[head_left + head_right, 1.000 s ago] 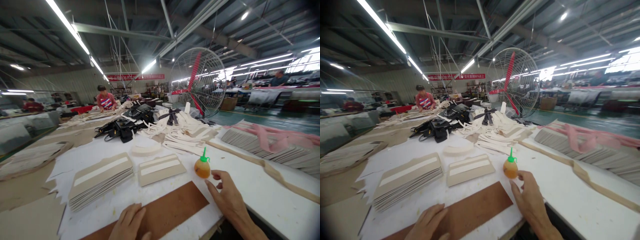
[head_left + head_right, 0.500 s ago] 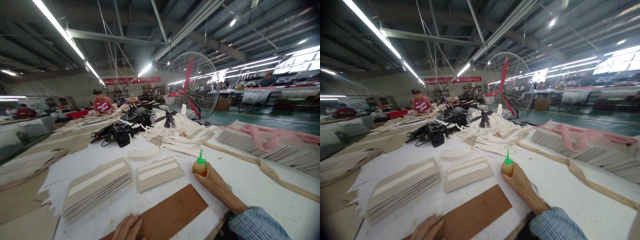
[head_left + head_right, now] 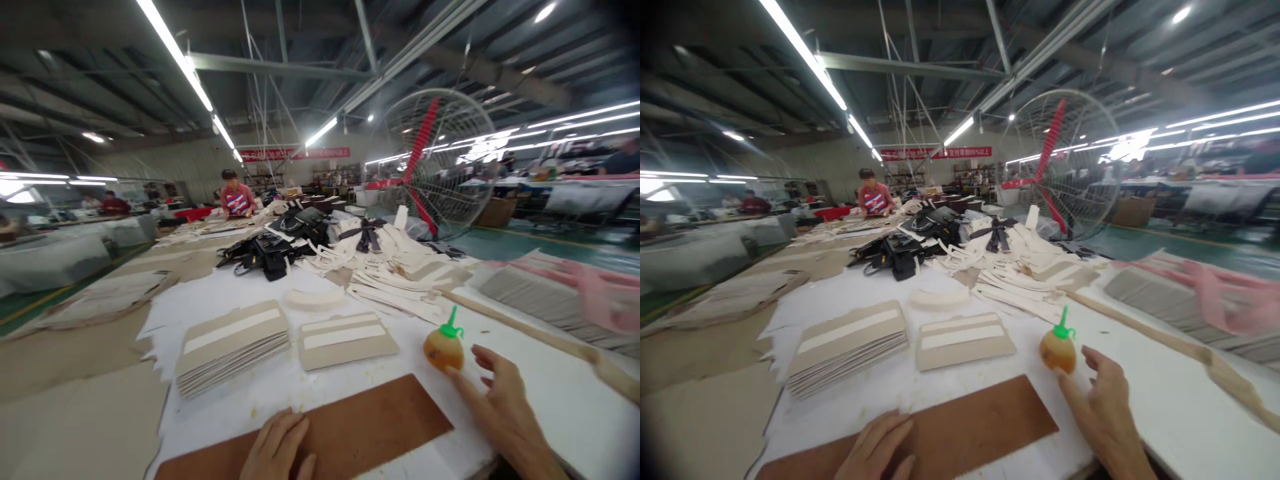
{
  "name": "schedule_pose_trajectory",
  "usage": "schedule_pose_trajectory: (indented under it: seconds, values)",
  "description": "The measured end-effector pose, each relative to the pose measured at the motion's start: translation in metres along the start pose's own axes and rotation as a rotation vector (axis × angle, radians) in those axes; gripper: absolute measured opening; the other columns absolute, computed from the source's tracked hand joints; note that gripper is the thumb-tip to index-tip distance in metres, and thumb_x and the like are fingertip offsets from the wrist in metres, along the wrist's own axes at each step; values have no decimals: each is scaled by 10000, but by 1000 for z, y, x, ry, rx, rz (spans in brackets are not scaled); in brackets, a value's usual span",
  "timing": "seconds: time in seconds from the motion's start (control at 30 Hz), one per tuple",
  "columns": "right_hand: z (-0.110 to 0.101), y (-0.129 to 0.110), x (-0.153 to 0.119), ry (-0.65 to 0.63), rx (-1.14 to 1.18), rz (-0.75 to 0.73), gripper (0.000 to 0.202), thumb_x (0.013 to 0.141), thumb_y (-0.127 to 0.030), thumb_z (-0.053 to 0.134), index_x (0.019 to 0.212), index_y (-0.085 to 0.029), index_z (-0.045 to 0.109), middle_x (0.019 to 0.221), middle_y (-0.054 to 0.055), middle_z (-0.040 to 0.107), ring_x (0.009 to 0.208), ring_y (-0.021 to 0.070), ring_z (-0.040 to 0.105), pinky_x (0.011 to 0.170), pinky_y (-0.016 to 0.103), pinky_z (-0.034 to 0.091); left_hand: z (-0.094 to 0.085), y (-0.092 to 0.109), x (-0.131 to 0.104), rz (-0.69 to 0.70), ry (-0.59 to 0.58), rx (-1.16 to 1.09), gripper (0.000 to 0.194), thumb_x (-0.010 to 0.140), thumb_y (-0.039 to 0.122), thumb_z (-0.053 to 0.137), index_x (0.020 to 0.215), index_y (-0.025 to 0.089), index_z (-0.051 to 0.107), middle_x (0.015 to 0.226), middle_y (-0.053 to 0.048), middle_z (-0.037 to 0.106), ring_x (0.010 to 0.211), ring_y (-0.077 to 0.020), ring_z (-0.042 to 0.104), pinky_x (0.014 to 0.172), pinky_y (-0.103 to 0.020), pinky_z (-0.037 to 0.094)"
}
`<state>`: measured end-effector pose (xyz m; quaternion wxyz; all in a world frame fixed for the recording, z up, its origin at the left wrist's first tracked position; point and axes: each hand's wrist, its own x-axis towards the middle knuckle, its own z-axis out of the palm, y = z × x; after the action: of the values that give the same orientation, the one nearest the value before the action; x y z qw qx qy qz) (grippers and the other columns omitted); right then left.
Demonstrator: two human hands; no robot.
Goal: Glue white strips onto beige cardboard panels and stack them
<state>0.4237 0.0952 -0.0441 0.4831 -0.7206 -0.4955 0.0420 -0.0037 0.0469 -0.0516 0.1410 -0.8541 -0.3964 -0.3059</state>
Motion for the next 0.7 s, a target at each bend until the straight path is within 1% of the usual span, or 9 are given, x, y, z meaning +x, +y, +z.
schedule_pose_trajectory:
  seconds: [0.07,0.17,0.27,0.37,0.43,0.5,0.57,0.6,0.7]
  values:
    - [0,2,-13,-67,31,-170,635,885,-604,591,1342,-163,583,1322,219,626,1168,384,649,882,518,605,-7,11,5,-42,-16,-69,421,922,274,718,1332,222,638,1237,-89,763,1165,-238,729,1044,-333,604]
    - [7,-7,-21,-186,47,-495,371,945,-499,608,1238,-275,655,1276,137,694,1162,348,674,915,503,598,-13,24,13,-99,-25,-144,427,870,184,689,1293,203,637,1217,-108,759,1173,-259,716,1029,-391,619]
    - [18,-31,-21,-205,54,-707,259,984,-426,591,1191,-298,682,1216,102,732,1126,310,703,926,468,598,-16,29,17,-132,-27,-154,442,816,135,679,1253,190,639,1184,-111,761,1154,-267,715,1014,-407,628]
    - [26,-64,-20,-307,-13,-837,215,1014,-366,575,1161,-275,702,1167,83,756,1094,254,724,940,385,602,-18,29,16,-124,10,-170,420,822,114,653,1235,188,639,1151,-109,765,1122,-260,725,1000,-402,634]
    - [32,-86,-15,-385,-154,-817,236,1038,-313,523,1158,-241,713,1192,93,753,1156,241,708,1022,371,568,-18,26,16,-106,40,-176,387,861,117,641,1241,195,639,1141,-102,765,1115,-250,729,1000,-386,632]
    - [42,-103,-1,-497,-437,-660,273,1048,-223,481,1192,-227,714,1261,92,735,1188,217,699,1051,346,544,-17,24,16,-83,67,-183,351,893,128,639,1236,203,642,1120,-90,766,1088,-233,736,991,-358,633]
    - [53,-113,22,-489,-585,-543,287,1058,-173,452,1146,-180,725,1168,122,750,999,218,750,912,360,595,-15,23,19,-56,91,-203,330,898,119,630,1215,208,646,1083,-76,766,1047,-219,742,962,-333,640]
    - [59,-115,36,-472,-646,-495,275,1061,-165,458,1130,-160,724,1136,134,749,960,222,747,884,377,600,-14,23,20,-49,100,-218,325,893,105,621,1199,208,647,1064,-71,764,1028,-215,743,945,-325,644]
    - [76,-115,76,-434,-775,-392,213,1052,-280,599,1198,-159,696,1189,106,728,1020,223,719,912,428,601,-13,23,22,-42,93,-257,321,875,71,600,1159,212,648,1030,-60,757,1000,-211,741,915,-314,648]
